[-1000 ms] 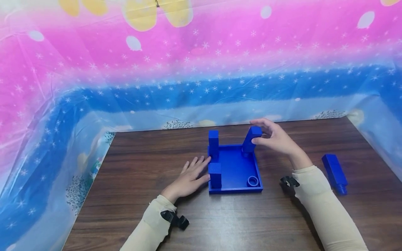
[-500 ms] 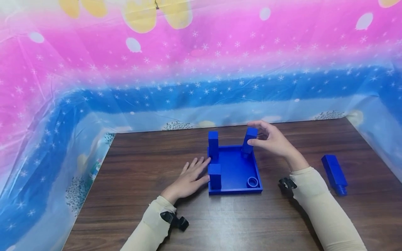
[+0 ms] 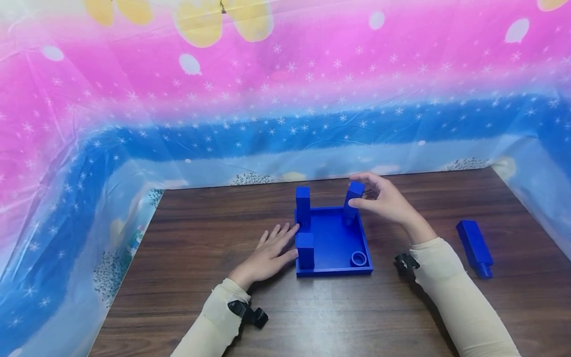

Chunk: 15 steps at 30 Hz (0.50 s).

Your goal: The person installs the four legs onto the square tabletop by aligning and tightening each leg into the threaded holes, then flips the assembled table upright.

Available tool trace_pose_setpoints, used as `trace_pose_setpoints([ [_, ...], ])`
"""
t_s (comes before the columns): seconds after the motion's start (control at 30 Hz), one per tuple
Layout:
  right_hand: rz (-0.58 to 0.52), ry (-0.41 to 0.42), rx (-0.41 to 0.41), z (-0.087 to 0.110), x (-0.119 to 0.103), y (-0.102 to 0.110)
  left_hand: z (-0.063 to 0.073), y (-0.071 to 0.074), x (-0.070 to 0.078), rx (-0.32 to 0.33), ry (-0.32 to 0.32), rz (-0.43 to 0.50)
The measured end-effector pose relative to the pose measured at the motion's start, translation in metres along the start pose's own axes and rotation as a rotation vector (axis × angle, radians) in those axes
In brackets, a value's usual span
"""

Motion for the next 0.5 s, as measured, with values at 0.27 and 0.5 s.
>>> trace_pose_setpoints([
  [0.27,0.037,-0.016,0.026,-0.0005,0.0018,-0.0016,0.0001,0.0009,-0.0001,0.001,0.007,-0.002],
  [0.5,0.068,-0.026,0.030,-0.0004,0.0030,-0.0023,0.0001,0.0005,-0.0008,0.002,0.008,-0.004],
])
Point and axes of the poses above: each hand's wrist, its own z-axis away from the middle knuckle, its own y-axis out of the back of the hand, x = y × z, the point moved 10 cm from there along -z, towards the middle knuckle, and after that the axes turned 7 degrees about -z, right-handed, at the moved point
